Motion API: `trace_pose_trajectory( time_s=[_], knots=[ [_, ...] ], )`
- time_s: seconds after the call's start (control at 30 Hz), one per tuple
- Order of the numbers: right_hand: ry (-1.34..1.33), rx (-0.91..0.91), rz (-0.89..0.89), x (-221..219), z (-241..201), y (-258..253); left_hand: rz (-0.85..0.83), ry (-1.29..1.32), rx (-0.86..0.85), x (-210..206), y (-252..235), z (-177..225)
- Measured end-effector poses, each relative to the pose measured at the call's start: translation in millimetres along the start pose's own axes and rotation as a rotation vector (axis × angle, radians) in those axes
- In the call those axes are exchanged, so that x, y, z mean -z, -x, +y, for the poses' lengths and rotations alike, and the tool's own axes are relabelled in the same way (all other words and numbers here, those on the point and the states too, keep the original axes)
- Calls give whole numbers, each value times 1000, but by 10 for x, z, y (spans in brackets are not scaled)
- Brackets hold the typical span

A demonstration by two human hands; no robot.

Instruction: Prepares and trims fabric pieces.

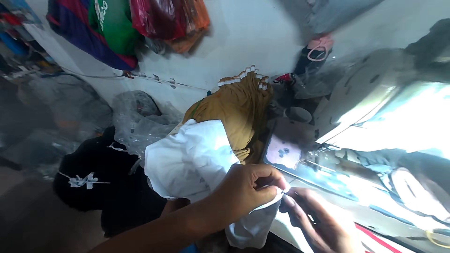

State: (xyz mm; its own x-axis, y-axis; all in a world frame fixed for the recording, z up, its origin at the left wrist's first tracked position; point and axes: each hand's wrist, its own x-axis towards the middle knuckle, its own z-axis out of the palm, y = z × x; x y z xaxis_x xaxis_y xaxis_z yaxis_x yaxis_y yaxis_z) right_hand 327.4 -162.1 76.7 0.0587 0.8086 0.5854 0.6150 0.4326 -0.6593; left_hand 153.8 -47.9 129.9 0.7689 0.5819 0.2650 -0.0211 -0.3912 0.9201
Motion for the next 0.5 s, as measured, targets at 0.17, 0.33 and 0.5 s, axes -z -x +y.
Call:
trace_pose_trajectory(
  time_s=[0.17,0.33,0.5],
  knots=[
    [-52,-68,37,-44,-95,2,26,-88,-56,-6,15,10],
    [-56,-111,70,-91,-155,19,-11,-132,-19,30,-16,49],
    [102,-97,99,-122,-184,20,-16,-207,-33,10,-20,66]
  ],
)
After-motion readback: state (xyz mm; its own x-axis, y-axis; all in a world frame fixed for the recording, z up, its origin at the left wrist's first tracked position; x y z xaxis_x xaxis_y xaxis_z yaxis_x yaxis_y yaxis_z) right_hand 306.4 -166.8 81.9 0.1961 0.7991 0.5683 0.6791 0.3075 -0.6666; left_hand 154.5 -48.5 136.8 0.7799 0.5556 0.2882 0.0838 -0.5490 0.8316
